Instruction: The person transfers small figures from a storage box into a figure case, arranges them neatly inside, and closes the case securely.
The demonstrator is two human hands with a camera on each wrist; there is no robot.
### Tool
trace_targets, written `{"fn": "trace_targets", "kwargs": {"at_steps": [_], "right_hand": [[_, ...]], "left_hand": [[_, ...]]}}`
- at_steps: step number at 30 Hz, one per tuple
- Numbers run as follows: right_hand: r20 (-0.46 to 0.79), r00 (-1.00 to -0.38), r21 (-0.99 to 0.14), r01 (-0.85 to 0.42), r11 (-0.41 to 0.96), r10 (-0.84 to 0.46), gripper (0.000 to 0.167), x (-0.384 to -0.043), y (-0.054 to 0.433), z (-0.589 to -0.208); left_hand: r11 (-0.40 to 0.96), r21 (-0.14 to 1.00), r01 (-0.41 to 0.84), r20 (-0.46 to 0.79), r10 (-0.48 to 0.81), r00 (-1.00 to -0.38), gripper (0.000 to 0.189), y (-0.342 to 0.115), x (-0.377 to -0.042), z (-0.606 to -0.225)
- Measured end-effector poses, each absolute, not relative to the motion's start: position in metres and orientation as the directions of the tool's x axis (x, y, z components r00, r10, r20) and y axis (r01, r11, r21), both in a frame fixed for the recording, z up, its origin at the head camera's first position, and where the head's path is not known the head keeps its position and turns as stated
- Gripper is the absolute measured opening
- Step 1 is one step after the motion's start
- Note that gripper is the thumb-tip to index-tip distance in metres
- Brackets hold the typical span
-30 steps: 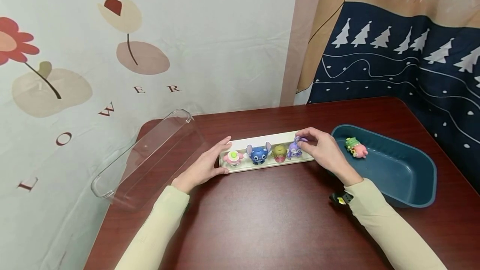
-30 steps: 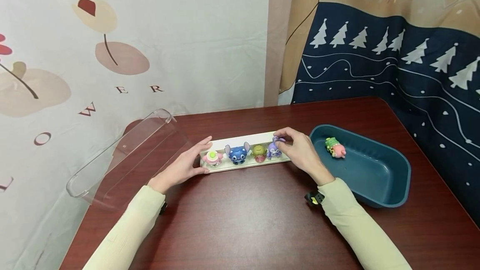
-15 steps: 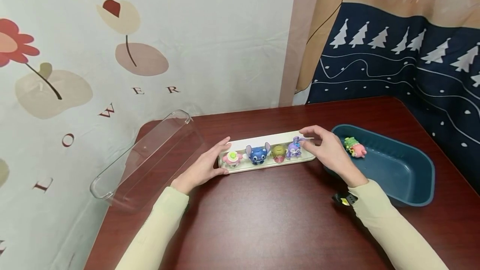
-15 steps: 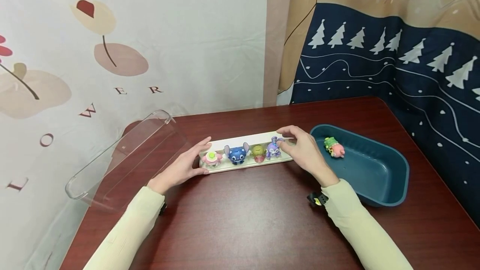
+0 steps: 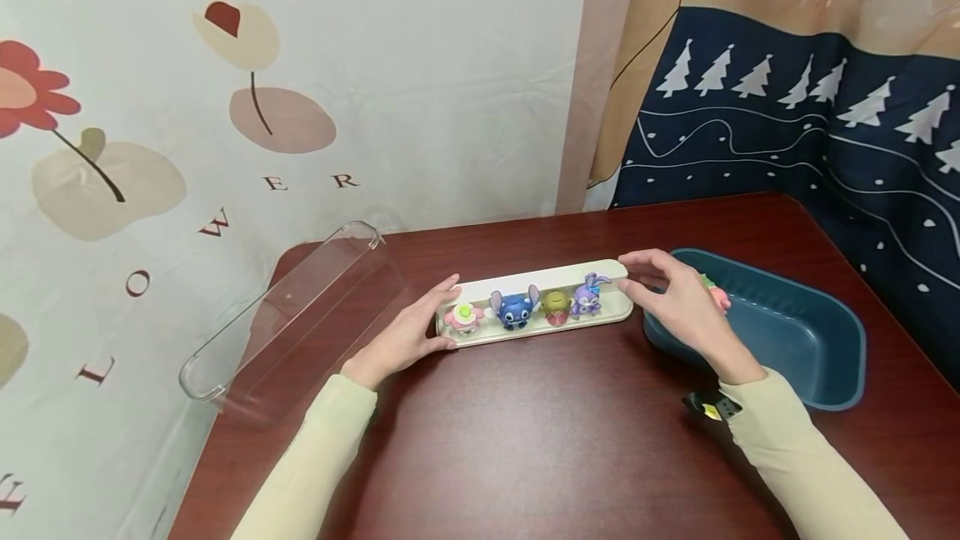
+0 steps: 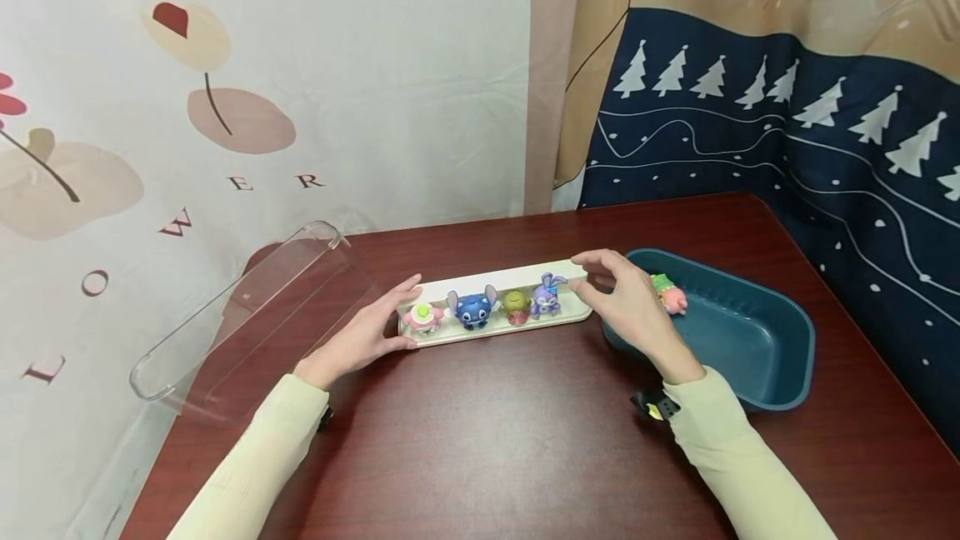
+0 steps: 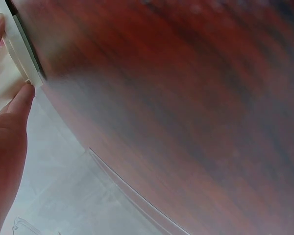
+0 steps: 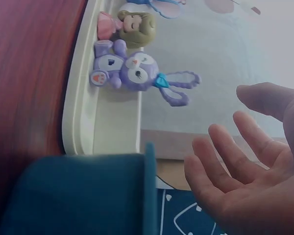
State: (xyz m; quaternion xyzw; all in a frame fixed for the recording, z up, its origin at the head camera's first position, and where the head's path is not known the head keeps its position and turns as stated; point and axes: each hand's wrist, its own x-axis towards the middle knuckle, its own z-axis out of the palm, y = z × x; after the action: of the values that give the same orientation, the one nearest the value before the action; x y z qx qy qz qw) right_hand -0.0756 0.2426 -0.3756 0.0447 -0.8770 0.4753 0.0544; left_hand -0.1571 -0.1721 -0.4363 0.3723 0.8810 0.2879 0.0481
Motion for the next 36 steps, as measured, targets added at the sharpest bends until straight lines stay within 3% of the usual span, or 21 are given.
{"fn": "trace_targets", "kwargs": {"at_steps": [9, 27, 36], "right_hand": [[0.148, -0.989, -0.791, -0.108, 0.602, 0.017, 0.043, -0.064, 0.253, -0.368], [0.076, -0.987, -0.814, 0.020, 0.581, 0.140, 0.050, -0.045, 0.290, -0.373], [0.081, -0.985, -0.818, 0.023, 0.574, 0.155, 0.051, -0.039, 0.301, -0.381]], "left_hand": [[0.562, 0.542, 0.625, 0.125, 0.682, -0.721, 0.080, -0.172, -0.157, -0.436], [0.555, 0.540, 0.633, 0.137, 0.684, -0.716, 0.079, -0.172, -0.158, -0.437], [0.548, 0.542, 0.637, 0.140, 0.688, -0.712, 0.079, -0.172, -0.158, -0.437]]}}
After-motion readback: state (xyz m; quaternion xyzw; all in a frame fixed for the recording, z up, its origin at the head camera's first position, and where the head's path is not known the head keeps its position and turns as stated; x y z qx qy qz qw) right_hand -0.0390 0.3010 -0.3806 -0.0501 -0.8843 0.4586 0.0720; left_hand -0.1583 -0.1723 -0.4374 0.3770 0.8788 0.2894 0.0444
